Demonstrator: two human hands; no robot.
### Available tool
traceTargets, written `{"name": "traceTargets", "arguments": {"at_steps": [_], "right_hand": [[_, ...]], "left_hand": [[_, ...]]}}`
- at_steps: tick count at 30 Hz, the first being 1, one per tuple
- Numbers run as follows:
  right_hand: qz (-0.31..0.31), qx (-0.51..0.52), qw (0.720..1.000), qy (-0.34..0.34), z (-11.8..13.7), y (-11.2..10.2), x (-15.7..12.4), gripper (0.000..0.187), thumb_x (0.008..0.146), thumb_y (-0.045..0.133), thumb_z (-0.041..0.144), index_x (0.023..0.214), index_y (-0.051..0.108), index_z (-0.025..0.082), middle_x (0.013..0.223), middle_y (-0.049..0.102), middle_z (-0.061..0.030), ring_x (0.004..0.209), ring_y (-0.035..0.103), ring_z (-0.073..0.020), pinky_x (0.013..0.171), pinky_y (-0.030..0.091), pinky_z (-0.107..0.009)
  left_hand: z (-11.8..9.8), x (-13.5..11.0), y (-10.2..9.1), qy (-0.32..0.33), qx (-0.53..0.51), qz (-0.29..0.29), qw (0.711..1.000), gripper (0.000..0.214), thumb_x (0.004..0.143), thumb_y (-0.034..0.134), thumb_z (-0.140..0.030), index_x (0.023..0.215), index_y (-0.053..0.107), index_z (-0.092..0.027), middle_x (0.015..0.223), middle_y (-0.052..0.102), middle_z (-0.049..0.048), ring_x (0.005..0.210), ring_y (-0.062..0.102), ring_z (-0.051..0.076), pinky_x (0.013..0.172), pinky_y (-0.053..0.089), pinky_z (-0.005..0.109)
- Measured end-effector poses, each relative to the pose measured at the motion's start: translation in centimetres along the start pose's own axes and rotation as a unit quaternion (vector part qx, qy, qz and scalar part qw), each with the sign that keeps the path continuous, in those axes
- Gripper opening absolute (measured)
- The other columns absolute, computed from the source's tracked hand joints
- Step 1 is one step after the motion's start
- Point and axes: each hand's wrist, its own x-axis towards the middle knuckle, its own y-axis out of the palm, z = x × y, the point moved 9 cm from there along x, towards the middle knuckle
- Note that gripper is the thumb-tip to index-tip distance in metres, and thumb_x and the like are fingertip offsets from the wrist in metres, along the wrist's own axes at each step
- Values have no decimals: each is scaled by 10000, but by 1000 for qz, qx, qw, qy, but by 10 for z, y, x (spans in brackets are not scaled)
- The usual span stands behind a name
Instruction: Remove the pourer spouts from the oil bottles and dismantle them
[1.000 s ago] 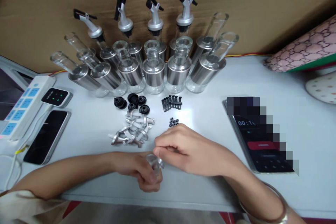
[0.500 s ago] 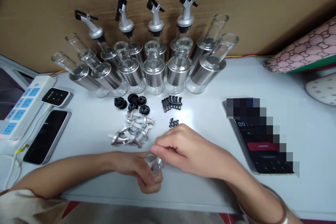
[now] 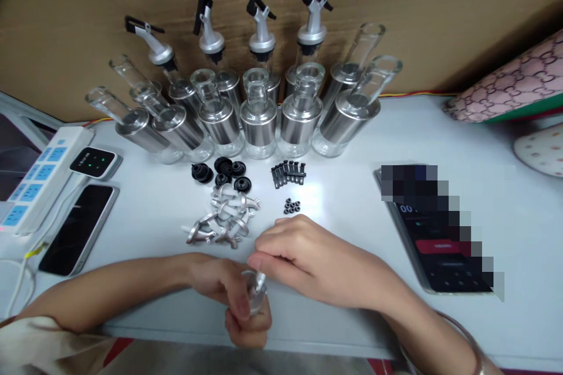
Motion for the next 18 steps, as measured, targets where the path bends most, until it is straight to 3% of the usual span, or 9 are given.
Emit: {"name": "traceTargets", "arguments": {"at_steps": [9,13,18], "right_hand": [[-17,0,1000,-9,-2,-3,1,439,1020,330,381,620,305,203,566,356,48,559,367,-94,606,324,-242],[-9,-8,1000,1,-5,0,1,445,1012,343,363,605,252,209,532,286,60,524,312,-95,606,322,-251],[0,-8,999,34,-17,-2,-3,439,991,398,331,595,261,201,528,294,59,511,314,-84,551,293,-240]], "left_hand": [[-3,-1,-3,8,2,-9,1000,567,704,673,-621,483,372,-194,435,319,-42,427,274,97,495,162,323],[-1,-2,-10,-2,27,-55,998,599,674,687,-662,471,371,-195,435,326,-49,424,266,89,500,166,309],[2,0,-27,43,13,-147,988,577,676,710,-640,533,377,-192,476,368,-69,454,320,71,631,356,299]]}}
